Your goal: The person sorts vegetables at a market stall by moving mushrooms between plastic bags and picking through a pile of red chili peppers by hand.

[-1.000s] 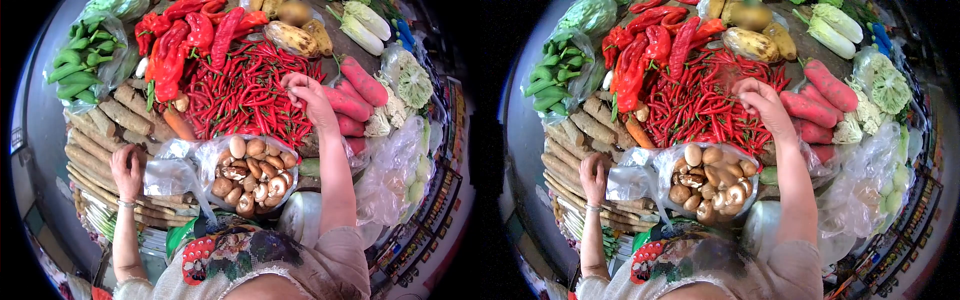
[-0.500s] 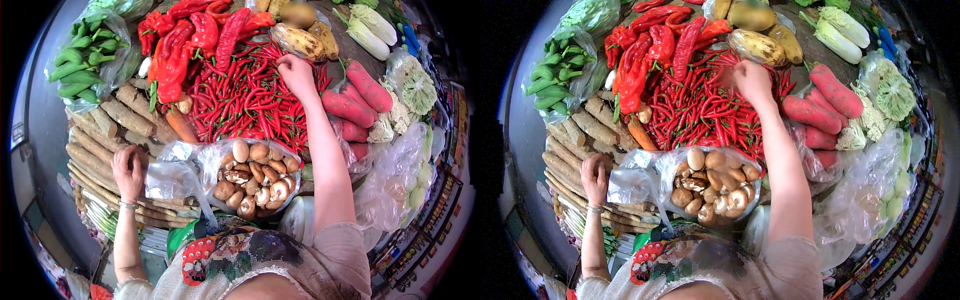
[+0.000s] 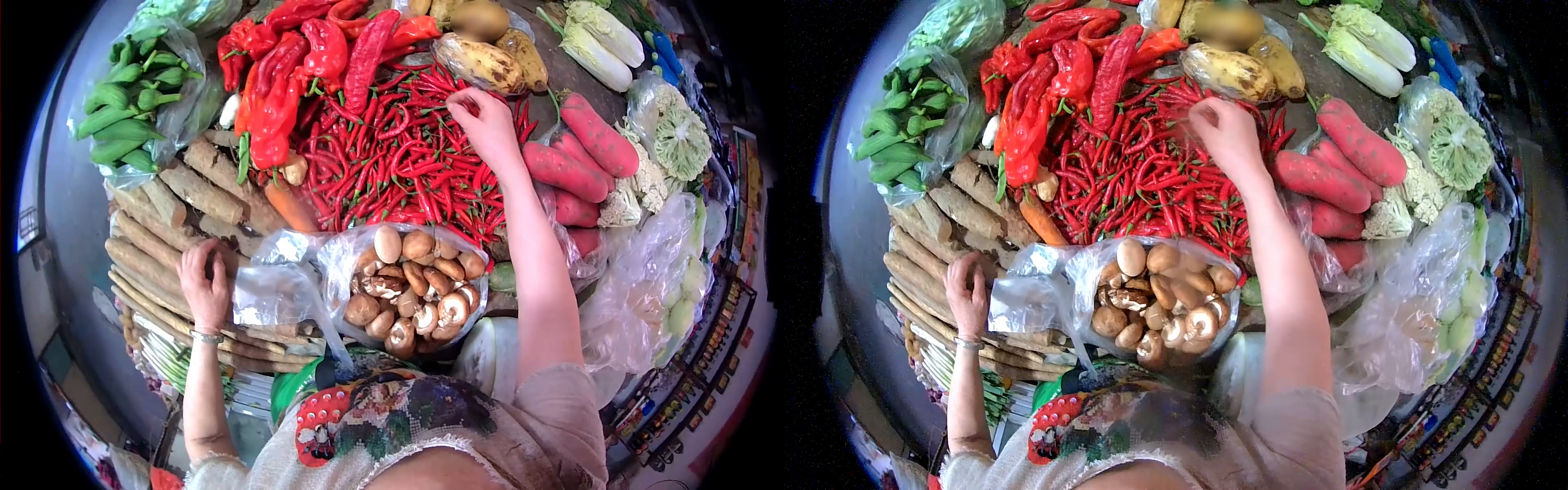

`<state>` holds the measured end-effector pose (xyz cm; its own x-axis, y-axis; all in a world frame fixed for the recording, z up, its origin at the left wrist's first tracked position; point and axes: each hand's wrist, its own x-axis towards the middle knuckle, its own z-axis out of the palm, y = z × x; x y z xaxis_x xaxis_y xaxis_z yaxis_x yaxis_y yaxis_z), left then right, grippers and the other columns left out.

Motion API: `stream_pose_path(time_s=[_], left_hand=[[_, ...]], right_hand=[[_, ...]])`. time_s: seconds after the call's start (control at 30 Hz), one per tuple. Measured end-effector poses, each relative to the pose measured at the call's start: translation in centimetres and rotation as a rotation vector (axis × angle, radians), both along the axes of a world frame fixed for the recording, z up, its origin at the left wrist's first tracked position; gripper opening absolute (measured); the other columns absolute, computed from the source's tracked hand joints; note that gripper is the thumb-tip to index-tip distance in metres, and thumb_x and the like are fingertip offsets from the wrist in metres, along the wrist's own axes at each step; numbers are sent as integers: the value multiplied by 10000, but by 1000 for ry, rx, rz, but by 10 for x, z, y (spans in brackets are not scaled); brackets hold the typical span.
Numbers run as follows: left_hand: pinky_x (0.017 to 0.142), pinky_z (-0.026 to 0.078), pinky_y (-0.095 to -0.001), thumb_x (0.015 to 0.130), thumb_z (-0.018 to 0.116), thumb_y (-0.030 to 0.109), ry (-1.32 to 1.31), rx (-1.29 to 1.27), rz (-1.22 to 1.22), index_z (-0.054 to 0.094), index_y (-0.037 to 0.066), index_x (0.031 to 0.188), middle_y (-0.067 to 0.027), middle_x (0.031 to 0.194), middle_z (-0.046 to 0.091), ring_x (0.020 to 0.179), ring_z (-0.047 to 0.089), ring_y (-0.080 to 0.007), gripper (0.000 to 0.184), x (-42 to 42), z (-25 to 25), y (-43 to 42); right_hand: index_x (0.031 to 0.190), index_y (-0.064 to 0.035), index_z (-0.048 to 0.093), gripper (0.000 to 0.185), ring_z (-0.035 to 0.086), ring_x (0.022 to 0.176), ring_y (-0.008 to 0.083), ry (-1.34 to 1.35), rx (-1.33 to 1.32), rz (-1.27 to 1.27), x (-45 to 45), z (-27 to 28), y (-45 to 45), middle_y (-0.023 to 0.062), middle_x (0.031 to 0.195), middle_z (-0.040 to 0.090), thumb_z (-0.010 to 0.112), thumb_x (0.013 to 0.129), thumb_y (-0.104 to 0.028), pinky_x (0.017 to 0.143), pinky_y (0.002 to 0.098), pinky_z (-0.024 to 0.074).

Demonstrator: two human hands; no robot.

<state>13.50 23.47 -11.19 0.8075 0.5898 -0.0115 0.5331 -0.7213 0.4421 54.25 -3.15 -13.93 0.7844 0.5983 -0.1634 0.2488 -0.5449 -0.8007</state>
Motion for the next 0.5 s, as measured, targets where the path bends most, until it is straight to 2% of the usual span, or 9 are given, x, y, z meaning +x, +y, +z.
stream_pose_path(time_s=[0.07,0.13,0.17,0.23,0.3,0.33,0.4,0.43,0.5], left_hand=[[962,417,-407,857,592,75,1,-1,8,640,37,1071,-148,1069,655,1034,592,-332,223,1,1,1],[966,415,-407,856,592,73,0,-9,5,639,36,1069,-146,1069,655,1041,592,-330,222,2,2,0],[972,413,-406,855,592,69,3,-20,8,638,34,1070,-146,1072,655,1049,593,-328,223,1,2,1],[973,411,-405,855,593,68,2,-33,13,637,34,1071,-146,1074,655,1052,592,-327,224,0,2,2],[974,410,-405,855,593,66,-4,-48,13,637,33,1073,-147,1075,654,1054,592,-327,225,0,1,1],[973,409,-405,855,594,66,-4,-40,12,637,32,1073,-147,1076,654,1053,592,-326,225,1,2,1],[972,408,-405,855,595,66,-6,-31,11,637,32,1073,-147,1076,654,1052,592,-325,225,2,2,1],[971,408,-405,855,596,68,-10,-25,8,637,31,1071,-147,1075,654,1052,592,-324,223,3,3,0],[970,407,-405,855,597,71,-16,-20,3,637,31,1069,-147,1073,654,1051,592,-324,221,4,2,-1]], right_hand=[[995,-44,698,198,674,876,261,-241,-220,59,3,-11,18,136,921,702,672,864,-191,803,369,512],[990,-66,701,203,662,897,329,-339,-421,132,1,-17,30,158,920,695,667,856,-214,812,425,510],[988,-77,702,205,656,908,362,-354,-472,160,1,-17,34,169,920,692,664,851,-226,816,453,510],[977,-75,691,212,652,905,372,-345,-535,217,2,-12,37,174,904,687,673,835,-231,815,474,503],[969,-68,673,223,642,906,388,-299,-471,271,5,-4,28,184,889,679,686,816,-231,797,485,495],[937,-47,663,211,656,846,335,-296,-450,308,6,0,24,172,845,669,707,804,-205,768,431,502],[909,-16,654,197,643,782,211,-74,-340,369,12,2,9,124,793,659,731,793,-155,743,346,501],[880,12,644,165,597,771,114,101,-305,390,16,5,4,60,795,658,730,804,-106,741,287,491],[922,3,678,132,620,829,102,262,-135,323,17,11,2,44,878,687,712,836,-92,781,272,497]])
